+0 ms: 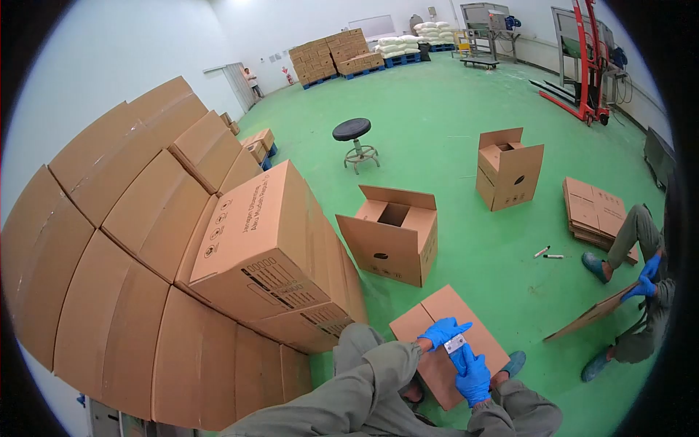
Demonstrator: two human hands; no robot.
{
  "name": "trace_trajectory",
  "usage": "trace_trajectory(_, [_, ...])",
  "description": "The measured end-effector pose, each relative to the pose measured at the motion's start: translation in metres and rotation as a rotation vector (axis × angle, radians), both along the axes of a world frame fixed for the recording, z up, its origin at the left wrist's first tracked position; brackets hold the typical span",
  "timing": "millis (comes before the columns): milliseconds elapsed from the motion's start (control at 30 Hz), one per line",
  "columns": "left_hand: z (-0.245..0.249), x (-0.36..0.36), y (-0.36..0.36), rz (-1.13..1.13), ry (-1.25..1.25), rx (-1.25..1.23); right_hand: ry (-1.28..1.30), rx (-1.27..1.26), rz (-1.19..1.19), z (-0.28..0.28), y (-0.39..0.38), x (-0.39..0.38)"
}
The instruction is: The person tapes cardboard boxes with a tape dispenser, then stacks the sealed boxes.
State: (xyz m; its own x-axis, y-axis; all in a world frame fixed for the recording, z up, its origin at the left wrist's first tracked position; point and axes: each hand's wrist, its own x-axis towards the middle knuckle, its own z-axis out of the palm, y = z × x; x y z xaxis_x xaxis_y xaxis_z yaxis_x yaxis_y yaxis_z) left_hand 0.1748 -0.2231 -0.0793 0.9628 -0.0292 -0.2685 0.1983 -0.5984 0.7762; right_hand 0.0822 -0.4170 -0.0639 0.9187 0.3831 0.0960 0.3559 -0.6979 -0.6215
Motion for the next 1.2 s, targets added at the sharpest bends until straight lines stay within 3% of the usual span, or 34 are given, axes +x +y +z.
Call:
trace_trajectory(100, [-0.002,0.002,0.002,-0.095,0.081,-0.113,0.01,0.008,0.011,0.005,0.001,0.0])
trace_trajectory(233, [0.004,0.006,0.002,-0.132,0.115,-0.067,0.002,0.01,0.023,-0.001,0.001,0.004])
trace_trajectory(567, [-0.016,0.004,0.005,-0.071,-0.111,-0.002,-0.022,-0.025,0.055,0.0,0.002,0.005])
trace_trajectory(800, [0.022,-0.004,0.015,-0.052,-0.039,0.134,0.006,-0.024,0.011,0.012,0.005,0.003])
trace_trajectory(900, [0.014,-0.002,0.025,0.059,-0.225,0.094,-0.017,0.006,0.012,0.006,0.005,0.003])
trace_trajectory(933, [0.003,-0.004,0.022,0.209,-0.535,0.183,-0.017,-0.008,0.012,0.005,0.002,0.003])
trace_trajectory(967, [-0.008,0.0,0.023,0.202,-0.537,0.185,-0.017,-0.005,0.006,0.005,-0.001,0.003])
trace_trajectory(1000, [0.02,-0.004,0.024,0.248,-0.215,0.008,-0.015,-0.017,0.013,0.005,-0.001,0.003])
trace_trajectory(1067, [0.048,-0.006,0.032,0.291,0.114,-0.154,-0.006,-0.018,0.019,0.006,0.001,0.001])
trace_trajectory(1200, [0.053,-0.002,0.039,0.23,0.136,-0.23,-0.003,-0.023,0.017,0.012,-0.002,-0.001])
